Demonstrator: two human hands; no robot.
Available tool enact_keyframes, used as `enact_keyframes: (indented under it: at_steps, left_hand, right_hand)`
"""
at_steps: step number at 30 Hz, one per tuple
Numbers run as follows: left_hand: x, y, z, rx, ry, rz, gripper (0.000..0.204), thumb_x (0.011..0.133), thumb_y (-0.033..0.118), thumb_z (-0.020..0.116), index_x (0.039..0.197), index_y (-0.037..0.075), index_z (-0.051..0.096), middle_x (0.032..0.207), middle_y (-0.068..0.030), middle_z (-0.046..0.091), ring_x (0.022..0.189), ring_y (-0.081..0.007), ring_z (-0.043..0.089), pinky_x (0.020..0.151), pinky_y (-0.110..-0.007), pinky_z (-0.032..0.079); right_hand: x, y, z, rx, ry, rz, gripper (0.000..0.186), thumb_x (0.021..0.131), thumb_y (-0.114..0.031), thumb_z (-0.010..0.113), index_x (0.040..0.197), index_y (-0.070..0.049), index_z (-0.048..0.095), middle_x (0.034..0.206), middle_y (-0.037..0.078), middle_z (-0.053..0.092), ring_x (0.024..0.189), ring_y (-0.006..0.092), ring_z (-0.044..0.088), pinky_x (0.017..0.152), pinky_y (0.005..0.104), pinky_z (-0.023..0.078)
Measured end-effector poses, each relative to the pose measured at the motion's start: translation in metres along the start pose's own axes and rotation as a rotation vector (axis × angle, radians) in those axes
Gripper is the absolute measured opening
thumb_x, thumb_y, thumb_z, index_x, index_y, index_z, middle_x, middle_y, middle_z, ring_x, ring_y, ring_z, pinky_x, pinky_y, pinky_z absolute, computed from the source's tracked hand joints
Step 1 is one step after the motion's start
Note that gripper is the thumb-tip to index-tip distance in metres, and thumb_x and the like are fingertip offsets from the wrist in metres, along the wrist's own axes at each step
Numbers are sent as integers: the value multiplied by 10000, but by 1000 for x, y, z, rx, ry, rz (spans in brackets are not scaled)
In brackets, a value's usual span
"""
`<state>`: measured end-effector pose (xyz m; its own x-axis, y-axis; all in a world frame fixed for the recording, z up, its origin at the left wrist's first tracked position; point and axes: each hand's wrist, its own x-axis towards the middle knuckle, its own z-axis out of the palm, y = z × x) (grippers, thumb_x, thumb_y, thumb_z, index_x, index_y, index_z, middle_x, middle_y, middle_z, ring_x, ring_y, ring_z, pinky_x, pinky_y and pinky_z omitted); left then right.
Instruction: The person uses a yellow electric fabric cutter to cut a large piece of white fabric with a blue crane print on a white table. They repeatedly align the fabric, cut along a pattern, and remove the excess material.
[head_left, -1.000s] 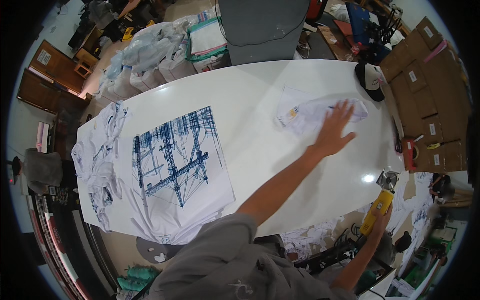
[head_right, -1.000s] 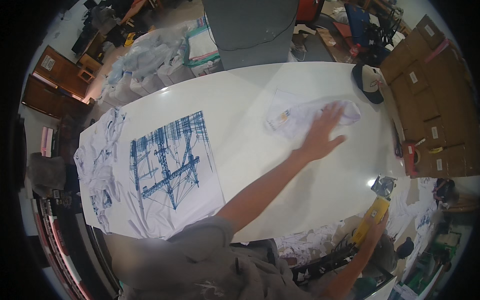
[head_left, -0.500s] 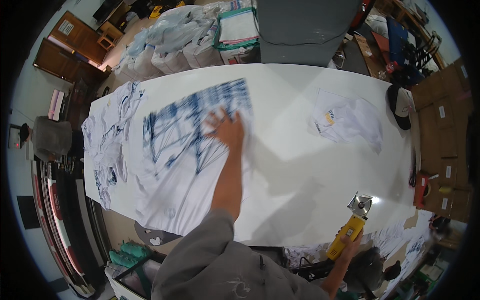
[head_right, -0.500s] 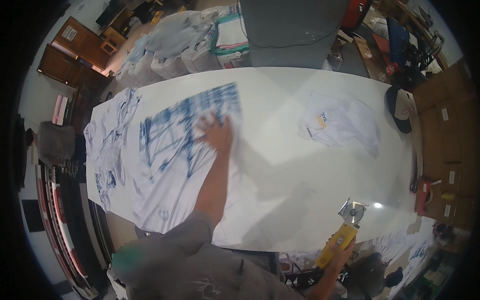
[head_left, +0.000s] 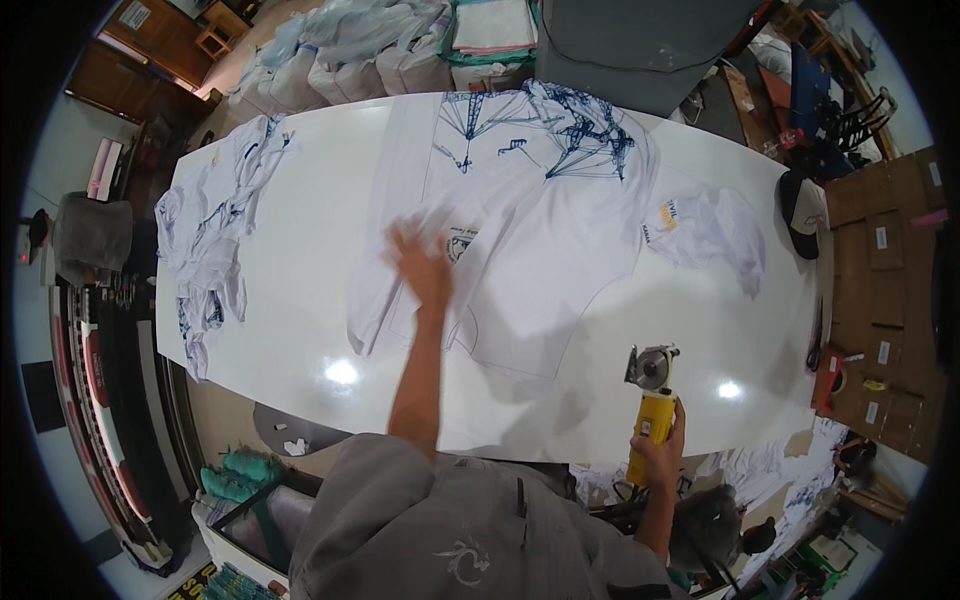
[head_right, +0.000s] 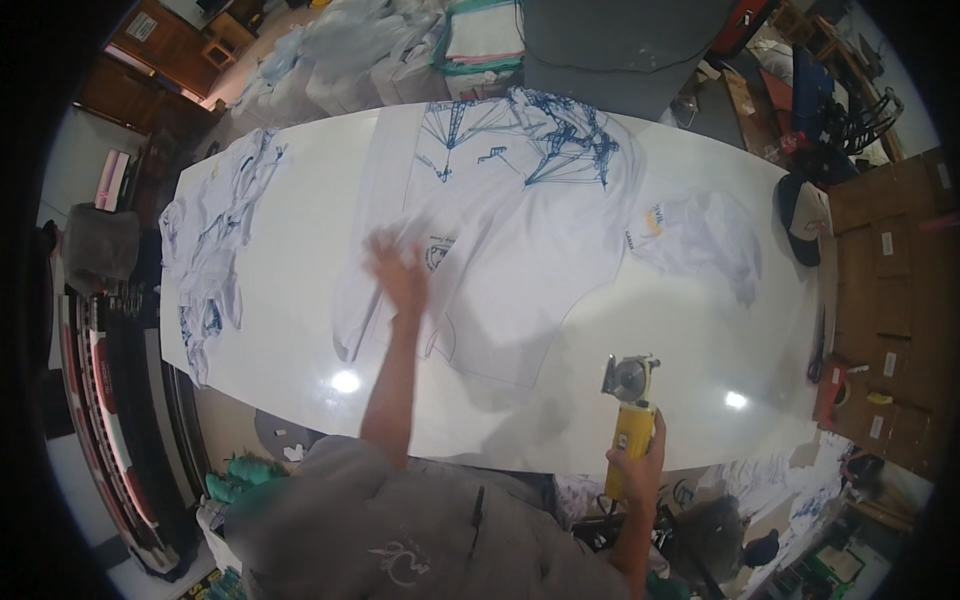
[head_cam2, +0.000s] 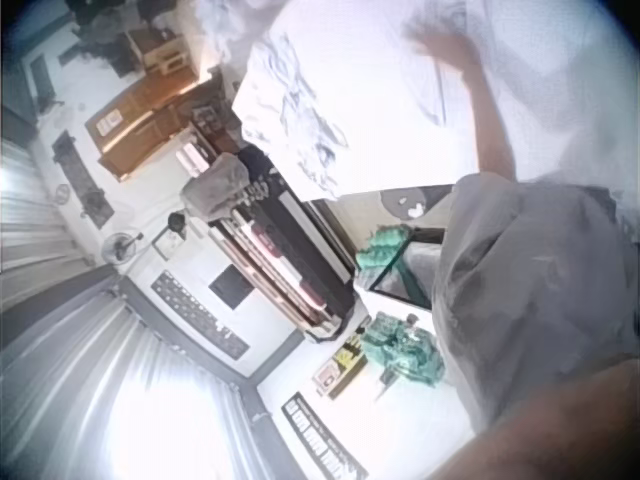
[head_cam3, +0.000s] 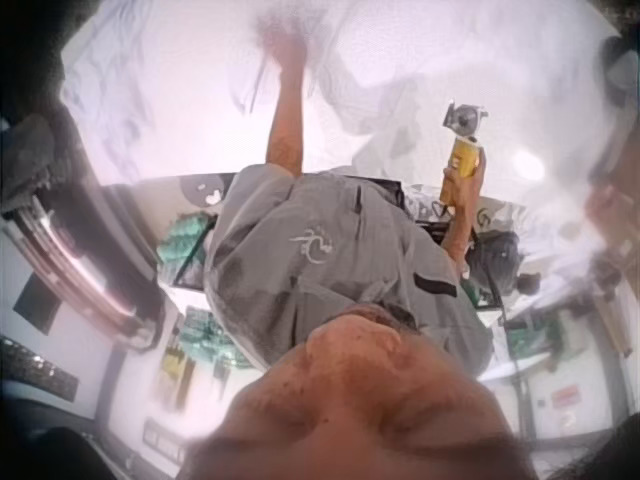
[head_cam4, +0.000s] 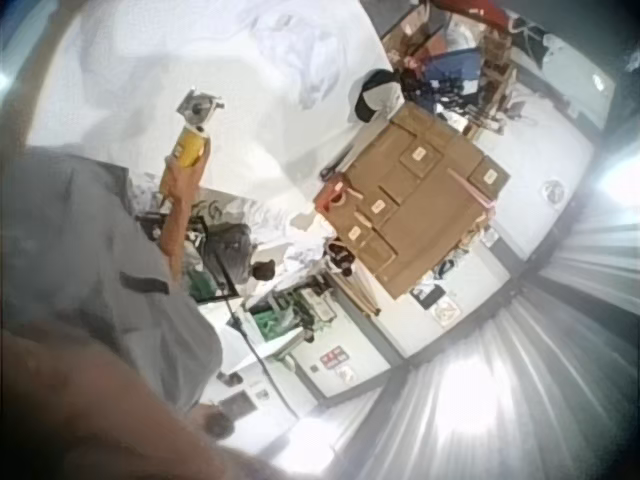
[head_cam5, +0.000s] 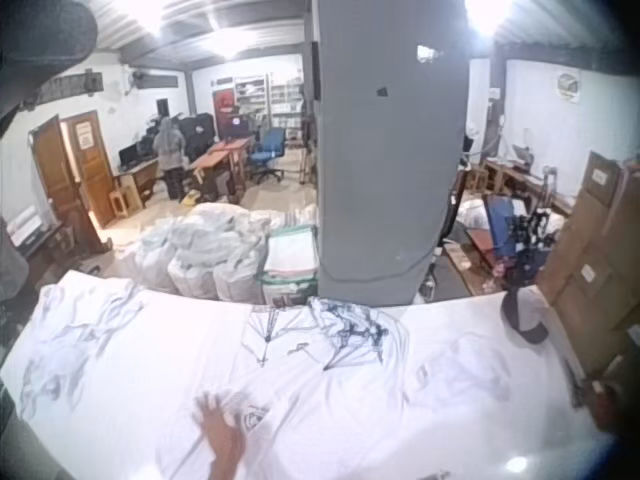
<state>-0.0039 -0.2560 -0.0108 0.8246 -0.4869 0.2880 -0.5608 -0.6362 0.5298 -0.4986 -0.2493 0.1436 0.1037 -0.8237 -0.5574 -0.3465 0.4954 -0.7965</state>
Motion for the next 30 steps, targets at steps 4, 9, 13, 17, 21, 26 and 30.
enact_keyframes:
  at_steps: [4,9,13,17,21,26,30]
  left_hand:
    - [-40,-169,-88,418,-310,-119,696,1111,513,390,1690,145,267,1781,-82,166,1638,-353,115,1259,-699,53]
    - [29,-275,-167,845,-372,-75,653,1115,548,339,1694,255,268,1787,-39,148,1637,-407,58,1205,-787,-9]
    - [70,-309,-190,975,-206,-265,707,1098,547,384,1682,161,286,1783,-118,125,1631,-432,47,1194,-801,39]
    - [14,-271,-167,626,17,-180,790,1056,553,497,1657,73,317,1771,-169,134,1628,-443,48,1190,-800,94]
    - [-140,-154,-156,8,-152,87,591,963,331,740,1463,61,574,1505,-258,505,1425,-459,433,1167,-616,314]
    - [-275,-62,-191,-209,-649,410,515,956,357,729,1404,131,611,1164,-135,622,1070,-310,586,930,-462,477]
    - [-330,-34,-189,3,-674,365,582,946,493,718,1432,202,585,1209,-104,592,1123,-303,551,959,-467,439]
  right_hand:
    - [-8,-1,25,-24,-70,-28,1062,663,8,747,1616,2,281,1287,174,600,1082,269,642,907,389,571]
    - [-30,3,53,-77,-143,-65,1070,669,-14,757,1620,10,266,1301,191,609,1112,288,657,917,401,576]
    - [-52,9,76,-208,-247,-79,1073,686,-44,760,1636,-40,262,1289,196,631,1110,290,663,934,407,567]
    - [-56,20,91,-486,-336,-191,1062,707,-63,764,1643,-96,265,1338,244,639,1169,378,671,1000,434,545]
    - [-38,9,94,-770,-449,-335,1004,735,-91,766,1631,-113,311,1421,263,606,1271,449,622,1057,456,519]
    - [-1,-5,83,-1042,-710,-562,975,769,-89,756,1644,-157,334,1439,237,602,1248,452,629,1055,454,528]
    - [18,-21,78,-1192,-928,-594,974,774,-121,739,1655,-224,338,1371,209,621,1156,440,657,996,451,556]
